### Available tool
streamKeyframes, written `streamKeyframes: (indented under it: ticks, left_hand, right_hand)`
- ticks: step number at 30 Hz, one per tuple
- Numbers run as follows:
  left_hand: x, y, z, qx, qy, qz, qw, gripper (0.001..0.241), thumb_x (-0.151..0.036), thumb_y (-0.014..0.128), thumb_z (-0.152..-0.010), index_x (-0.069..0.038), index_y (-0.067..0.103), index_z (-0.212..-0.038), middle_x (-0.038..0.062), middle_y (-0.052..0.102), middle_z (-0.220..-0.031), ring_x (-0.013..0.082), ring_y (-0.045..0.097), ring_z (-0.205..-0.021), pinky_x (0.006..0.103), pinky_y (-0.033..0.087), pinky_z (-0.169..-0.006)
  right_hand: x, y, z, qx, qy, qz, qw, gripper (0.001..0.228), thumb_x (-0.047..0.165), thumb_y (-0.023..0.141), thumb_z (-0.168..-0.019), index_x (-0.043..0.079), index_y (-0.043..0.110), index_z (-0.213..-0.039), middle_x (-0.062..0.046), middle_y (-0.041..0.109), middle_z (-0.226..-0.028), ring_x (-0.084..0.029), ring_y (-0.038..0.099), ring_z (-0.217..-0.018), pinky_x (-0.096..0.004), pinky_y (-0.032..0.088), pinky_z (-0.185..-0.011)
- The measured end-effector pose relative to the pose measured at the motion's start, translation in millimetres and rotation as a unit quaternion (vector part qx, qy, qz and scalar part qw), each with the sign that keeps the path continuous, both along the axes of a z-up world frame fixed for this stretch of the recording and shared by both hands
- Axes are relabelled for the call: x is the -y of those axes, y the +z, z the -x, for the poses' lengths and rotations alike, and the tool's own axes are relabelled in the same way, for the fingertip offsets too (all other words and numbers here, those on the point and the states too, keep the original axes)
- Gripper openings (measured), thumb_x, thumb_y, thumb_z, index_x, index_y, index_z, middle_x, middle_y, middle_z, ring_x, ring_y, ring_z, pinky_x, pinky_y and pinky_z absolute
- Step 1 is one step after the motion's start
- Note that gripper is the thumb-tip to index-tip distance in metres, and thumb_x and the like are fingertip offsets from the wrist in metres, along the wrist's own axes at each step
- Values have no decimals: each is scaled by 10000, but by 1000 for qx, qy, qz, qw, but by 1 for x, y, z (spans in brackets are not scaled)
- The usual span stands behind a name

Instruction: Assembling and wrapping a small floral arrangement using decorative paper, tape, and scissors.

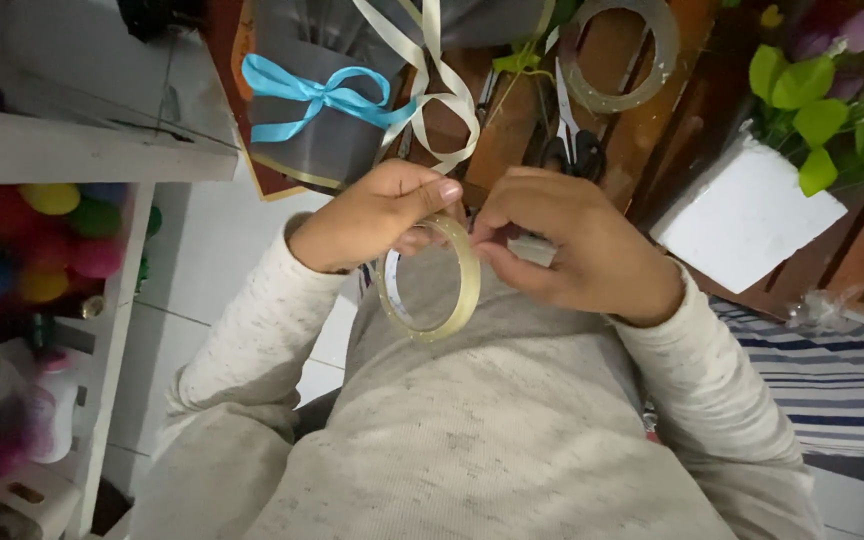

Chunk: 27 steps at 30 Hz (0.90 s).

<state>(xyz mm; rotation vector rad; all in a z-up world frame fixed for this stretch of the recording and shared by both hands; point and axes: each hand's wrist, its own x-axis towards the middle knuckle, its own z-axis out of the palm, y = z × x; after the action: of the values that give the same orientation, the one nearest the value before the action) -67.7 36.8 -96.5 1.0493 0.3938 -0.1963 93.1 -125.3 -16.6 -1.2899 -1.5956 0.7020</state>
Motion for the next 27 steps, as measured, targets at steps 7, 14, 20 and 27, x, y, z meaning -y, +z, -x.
streamKeyframes:
  ticks: [7, 14, 20, 27]
  left_hand:
    - [18, -18, 6, 35, 87, -162, 982, 376, -197, 450, -1094, -4, 751, -978, 115, 713, -755, 129, 624, -626, 272, 548, -612]
    - [55, 12, 26, 139, 160, -592, 778, 346, -368, 530, -1047, -31, 585, -1105, 105, 467, -960, 313, 517, -838, 427, 450, -828]
    - [60, 8, 37, 30, 56, -381, 923, 329, -230, 537, -987, -40, 467, -1245, 275, 677, -903, 527, 671, -767, 513, 508, -649]
    - [37, -5, 40, -43, 57, -358, 931, 431, -225, 657, -982, -16, 472, -1310, 147, 704, -694, 251, 684, -504, 343, 520, -488]
  right_hand:
    - [9, -33, 8, 15, -41, 76, 996, 49, 11, 582, -973, 22, 594, -927, -92, 541, -733, -251, 573, -665, -351, 479, -601]
    - [17, -81, 17, -16, -101, 173, 980, 78, 40, 537, -1013, 11, 593, -966, -115, 554, -713, -273, 590, -672, -374, 476, -609]
    - [12, -99, 24, -39, -179, 302, 936, 52, 120, 581, -972, 75, 605, -969, -128, 616, -738, -262, 609, -735, -417, 497, -673]
    - [0, -94, 28, 187, -216, 204, 936, 62, 95, 610, -928, 76, 551, -928, -152, 576, -752, -374, 633, -747, -464, 513, -689]
